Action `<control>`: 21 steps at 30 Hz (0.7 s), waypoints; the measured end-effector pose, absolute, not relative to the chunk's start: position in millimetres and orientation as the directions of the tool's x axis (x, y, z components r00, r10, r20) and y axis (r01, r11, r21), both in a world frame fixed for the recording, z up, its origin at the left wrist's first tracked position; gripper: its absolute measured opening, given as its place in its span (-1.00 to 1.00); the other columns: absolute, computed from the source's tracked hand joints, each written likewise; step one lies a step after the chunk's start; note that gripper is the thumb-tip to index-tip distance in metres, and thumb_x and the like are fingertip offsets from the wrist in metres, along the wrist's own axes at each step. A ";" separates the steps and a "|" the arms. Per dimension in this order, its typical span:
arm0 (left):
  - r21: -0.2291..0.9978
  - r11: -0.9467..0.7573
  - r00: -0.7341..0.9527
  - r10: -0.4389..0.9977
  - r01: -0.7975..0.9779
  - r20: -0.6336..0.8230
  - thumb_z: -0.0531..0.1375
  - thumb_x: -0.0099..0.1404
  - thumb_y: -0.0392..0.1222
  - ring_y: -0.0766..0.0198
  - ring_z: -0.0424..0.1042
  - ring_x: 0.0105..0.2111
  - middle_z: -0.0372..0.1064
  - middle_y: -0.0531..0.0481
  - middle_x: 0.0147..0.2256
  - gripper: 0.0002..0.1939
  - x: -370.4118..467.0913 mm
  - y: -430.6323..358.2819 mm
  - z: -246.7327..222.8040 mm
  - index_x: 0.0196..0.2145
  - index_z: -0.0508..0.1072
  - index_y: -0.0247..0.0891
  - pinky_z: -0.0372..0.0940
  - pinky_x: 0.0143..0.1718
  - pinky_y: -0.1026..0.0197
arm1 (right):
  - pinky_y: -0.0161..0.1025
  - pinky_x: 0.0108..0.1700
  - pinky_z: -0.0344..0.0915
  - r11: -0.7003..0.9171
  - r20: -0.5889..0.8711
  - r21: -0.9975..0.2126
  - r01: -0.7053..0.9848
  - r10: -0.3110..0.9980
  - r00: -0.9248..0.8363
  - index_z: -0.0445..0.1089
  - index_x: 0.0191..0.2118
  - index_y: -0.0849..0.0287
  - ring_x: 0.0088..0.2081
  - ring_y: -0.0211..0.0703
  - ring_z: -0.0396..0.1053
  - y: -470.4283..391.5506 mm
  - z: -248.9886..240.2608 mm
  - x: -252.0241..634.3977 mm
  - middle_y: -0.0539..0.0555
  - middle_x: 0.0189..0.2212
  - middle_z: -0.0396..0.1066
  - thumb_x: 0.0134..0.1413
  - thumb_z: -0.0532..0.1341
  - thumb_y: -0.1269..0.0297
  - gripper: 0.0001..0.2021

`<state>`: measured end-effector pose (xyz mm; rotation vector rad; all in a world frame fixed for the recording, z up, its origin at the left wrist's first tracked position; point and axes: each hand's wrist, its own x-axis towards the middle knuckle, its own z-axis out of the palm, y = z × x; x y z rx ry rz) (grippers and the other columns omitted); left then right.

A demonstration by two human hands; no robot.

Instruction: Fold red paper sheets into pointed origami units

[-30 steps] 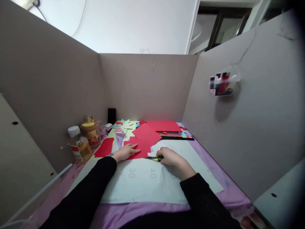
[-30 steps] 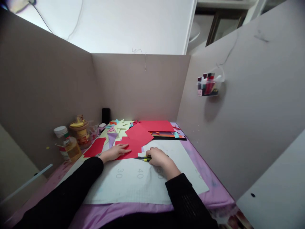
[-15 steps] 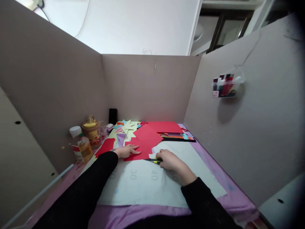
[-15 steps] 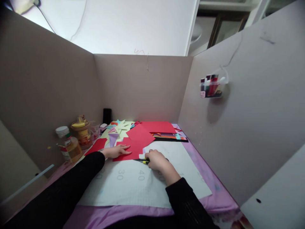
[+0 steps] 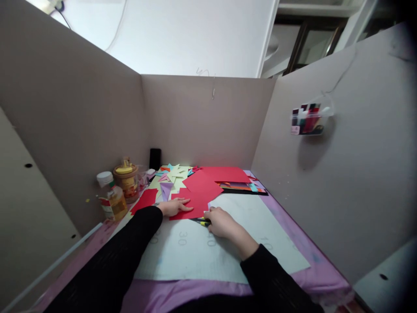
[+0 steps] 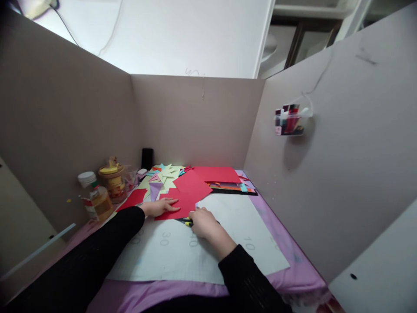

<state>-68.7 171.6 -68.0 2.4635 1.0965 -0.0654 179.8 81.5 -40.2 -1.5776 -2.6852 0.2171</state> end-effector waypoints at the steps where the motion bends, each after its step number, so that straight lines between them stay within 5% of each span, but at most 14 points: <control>1: 0.372 -0.590 0.686 0.695 0.716 -0.218 0.00 0.27 -0.17 0.12 -0.10 0.29 -0.07 0.20 0.29 -0.55 -68.8 171.9 -68.7 0.09 0.35 0.10 -0.18 0.25 0.03 | -0.23 -0.29 0.12 0.485 -0.052 -0.127 0.865 0.868 -0.494 0.45 -0.21 0.18 -0.20 0.04 0.33 81.3 -40.5 175.3 0.22 -0.22 0.40 -0.10 0.16 0.45 -0.73; 13: 0.353 -0.584 0.669 0.716 0.731 -0.201 0.04 0.28 -0.16 0.08 -0.03 0.27 0.01 0.16 0.27 -0.60 -69.5 175.0 -72.1 0.05 0.41 0.06 -0.15 0.25 0.03 | -0.18 -0.18 0.20 0.634 -0.031 -0.175 0.753 0.761 -0.648 0.45 -0.16 0.15 -0.15 0.06 0.35 76.4 -47.9 109.2 0.20 -0.17 0.43 -0.08 0.21 0.37 -0.72; 18: 0.344 -0.573 0.643 0.755 0.744 -0.133 -0.03 0.33 -0.19 0.16 0.06 0.23 0.10 0.11 0.25 -0.60 -68.8 167.0 -72.8 0.05 0.42 0.00 -0.08 0.23 0.13 | -0.34 -0.24 0.21 0.698 -0.084 -0.373 0.611 0.631 -0.771 0.47 -0.12 0.02 -0.22 -0.11 0.37 93.7 -34.9 166.8 0.01 -0.23 0.47 -0.19 0.30 0.37 -0.61; 21: 0.332 -0.537 0.587 0.807 0.775 -0.064 -0.05 0.34 -0.18 0.18 0.21 0.14 0.22 -0.01 0.17 -0.59 -66.2 157.6 -70.7 0.05 0.43 -0.11 0.03 0.17 0.21 | -0.37 -0.21 0.21 0.417 0.005 -0.341 0.842 0.897 -0.443 0.47 -0.14 -0.03 -0.19 -0.13 0.39 117.9 -26.7 230.9 -0.03 -0.18 0.47 -0.19 0.29 0.41 -0.62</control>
